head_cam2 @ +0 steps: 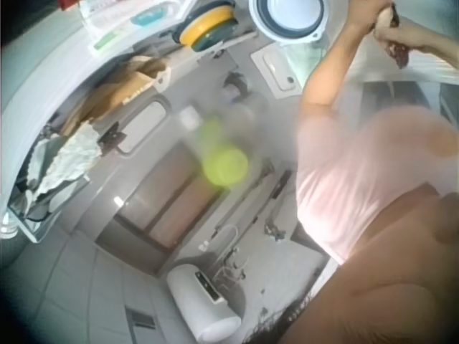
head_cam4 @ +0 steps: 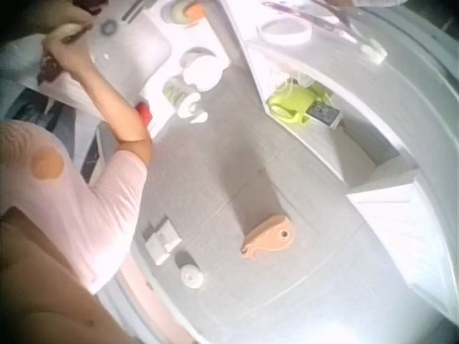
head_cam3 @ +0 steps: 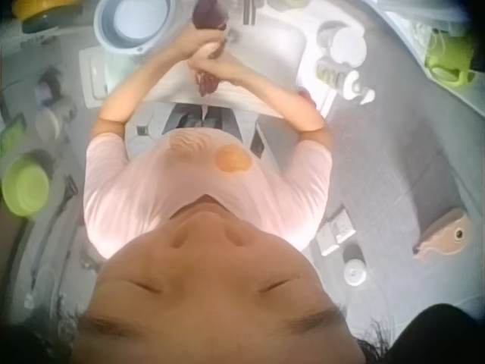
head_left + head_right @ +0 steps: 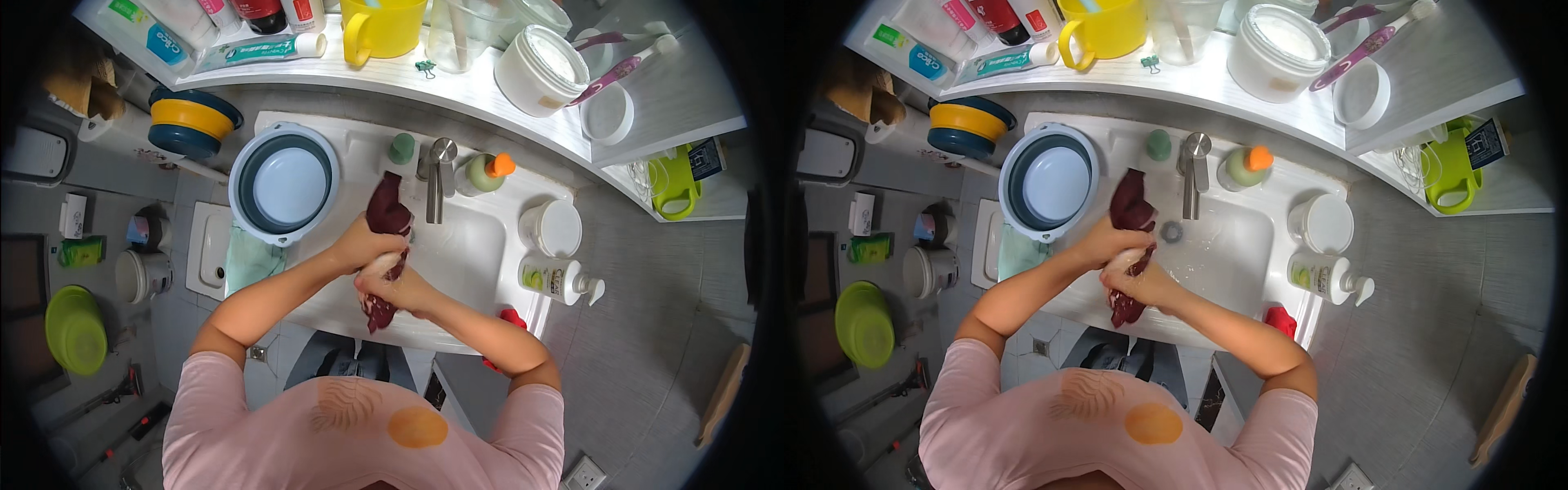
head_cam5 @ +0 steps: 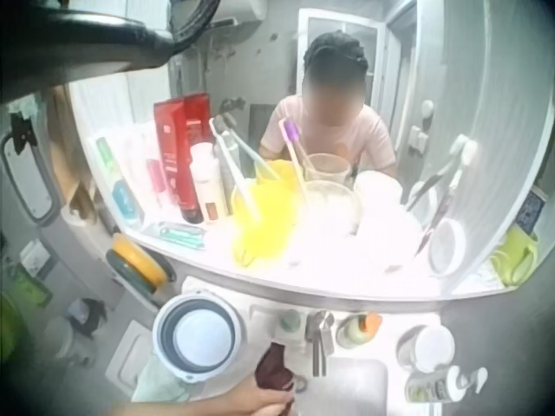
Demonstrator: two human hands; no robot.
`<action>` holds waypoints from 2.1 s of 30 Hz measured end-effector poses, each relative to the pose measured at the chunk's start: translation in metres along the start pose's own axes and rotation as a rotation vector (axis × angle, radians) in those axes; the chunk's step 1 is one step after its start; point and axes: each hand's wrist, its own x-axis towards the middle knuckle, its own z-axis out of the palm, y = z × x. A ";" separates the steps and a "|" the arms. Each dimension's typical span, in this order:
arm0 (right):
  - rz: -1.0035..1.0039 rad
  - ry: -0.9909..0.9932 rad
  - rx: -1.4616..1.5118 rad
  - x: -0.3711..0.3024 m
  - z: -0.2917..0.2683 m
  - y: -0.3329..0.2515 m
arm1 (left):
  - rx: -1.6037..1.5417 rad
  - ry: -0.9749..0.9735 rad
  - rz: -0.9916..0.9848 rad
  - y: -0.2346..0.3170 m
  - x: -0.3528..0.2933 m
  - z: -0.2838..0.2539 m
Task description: The person washes a maroon patterned cloth by hand in a sink, scrubbing it with a bar of soap and rinsing it thoroughly. They then place the wet cloth into a blue basin. Next, the person picks up a light green cloth, wets it under the running tap, and scrubs it with the same bar of soap before rinsing it.
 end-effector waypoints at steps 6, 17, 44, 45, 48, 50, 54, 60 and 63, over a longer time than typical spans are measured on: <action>-0.028 0.312 -0.729 0.070 -0.062 0.085 | 0.437 0.345 0.057 -0.081 0.045 -0.003; 0.134 0.269 0.385 0.064 -0.075 0.106 | -0.286 0.050 -0.369 -0.098 0.054 -0.037; -0.031 -0.120 -0.189 -0.050 0.039 -0.069 | -0.527 -0.138 -0.004 0.081 -0.064 0.017; -0.086 -0.076 -0.262 -0.042 0.037 -0.063 | -0.482 -0.101 0.000 0.074 -0.061 0.015; -0.219 0.112 -0.445 -0.007 0.007 -0.006 | -0.204 0.076 0.085 0.035 -0.040 0.008; -0.157 0.155 -0.523 0.011 -0.006 0.011 | -0.101 0.173 0.122 0.004 -0.022 -0.002; -0.172 0.286 -0.735 0.045 -0.027 0.055 | -0.030 0.359 0.120 -0.046 0.004 -0.011; 0.024 0.348 -0.754 0.076 -0.045 0.086 | 0.257 0.535 0.013 -0.123 0.044 -0.032; -0.068 0.422 -0.707 0.080 -0.054 0.106 | 0.157 0.413 -0.120 -0.103 0.047 -0.029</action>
